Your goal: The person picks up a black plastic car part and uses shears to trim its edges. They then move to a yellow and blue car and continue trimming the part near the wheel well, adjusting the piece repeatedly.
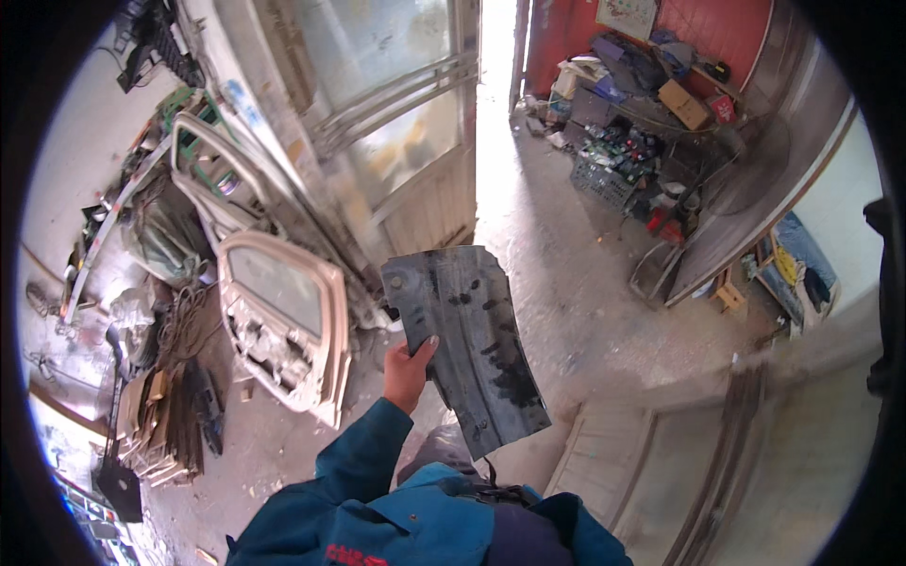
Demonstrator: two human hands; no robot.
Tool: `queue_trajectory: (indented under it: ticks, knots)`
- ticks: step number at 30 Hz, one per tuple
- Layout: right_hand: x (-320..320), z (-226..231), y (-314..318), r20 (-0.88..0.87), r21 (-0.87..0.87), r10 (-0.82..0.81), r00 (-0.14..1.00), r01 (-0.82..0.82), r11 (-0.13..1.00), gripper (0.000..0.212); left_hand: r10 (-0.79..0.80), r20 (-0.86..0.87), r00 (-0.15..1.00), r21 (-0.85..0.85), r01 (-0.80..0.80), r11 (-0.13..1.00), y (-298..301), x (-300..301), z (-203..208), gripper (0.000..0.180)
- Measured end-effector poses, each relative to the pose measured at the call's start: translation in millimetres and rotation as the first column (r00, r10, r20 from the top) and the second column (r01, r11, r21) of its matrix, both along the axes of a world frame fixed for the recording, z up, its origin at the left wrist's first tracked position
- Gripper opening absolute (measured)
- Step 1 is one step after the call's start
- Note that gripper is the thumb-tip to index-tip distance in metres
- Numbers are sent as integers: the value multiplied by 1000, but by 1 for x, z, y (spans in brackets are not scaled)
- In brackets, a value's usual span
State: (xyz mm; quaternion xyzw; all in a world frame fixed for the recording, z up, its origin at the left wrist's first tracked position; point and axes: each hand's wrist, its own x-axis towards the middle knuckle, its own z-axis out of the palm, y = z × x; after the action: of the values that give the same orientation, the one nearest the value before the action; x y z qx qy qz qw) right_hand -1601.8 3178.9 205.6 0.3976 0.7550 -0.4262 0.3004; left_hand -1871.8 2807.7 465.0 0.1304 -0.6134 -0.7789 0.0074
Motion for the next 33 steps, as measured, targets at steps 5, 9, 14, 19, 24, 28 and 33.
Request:
queue_trajectory:
  ticks: [5,9,14,19,24,28,33]
  knots:
    - [-154,25,-5,-43,-40,-132,990,131,991,56,-175,-84,981,-102,166,981,39,-185,24,21]
    - [-281,24,9,-64,-70,-190,980,186,980,55,-247,-171,954,-81,236,968,84,-313,18,25]
    - [-458,-13,50,-73,-100,-204,976,196,975,54,-210,-149,966,-227,173,958,124,-455,-12,25]
    - [-566,-10,163,13,-34,-202,979,202,979,54,-40,-99,994,-320,6,947,157,-573,-1,21]
    - [-650,0,319,83,19,-290,953,290,957,54,62,-140,988,-324,-104,940,180,-707,10,22]
    - [-784,-7,383,-24,-73,-482,876,480,874,56,131,-213,968,-281,-189,941,208,-836,-26,24]
    - [-991,7,365,-81,98,-87,993,95,991,58,165,-140,976,-352,-205,913,244,-1031,-56,28]
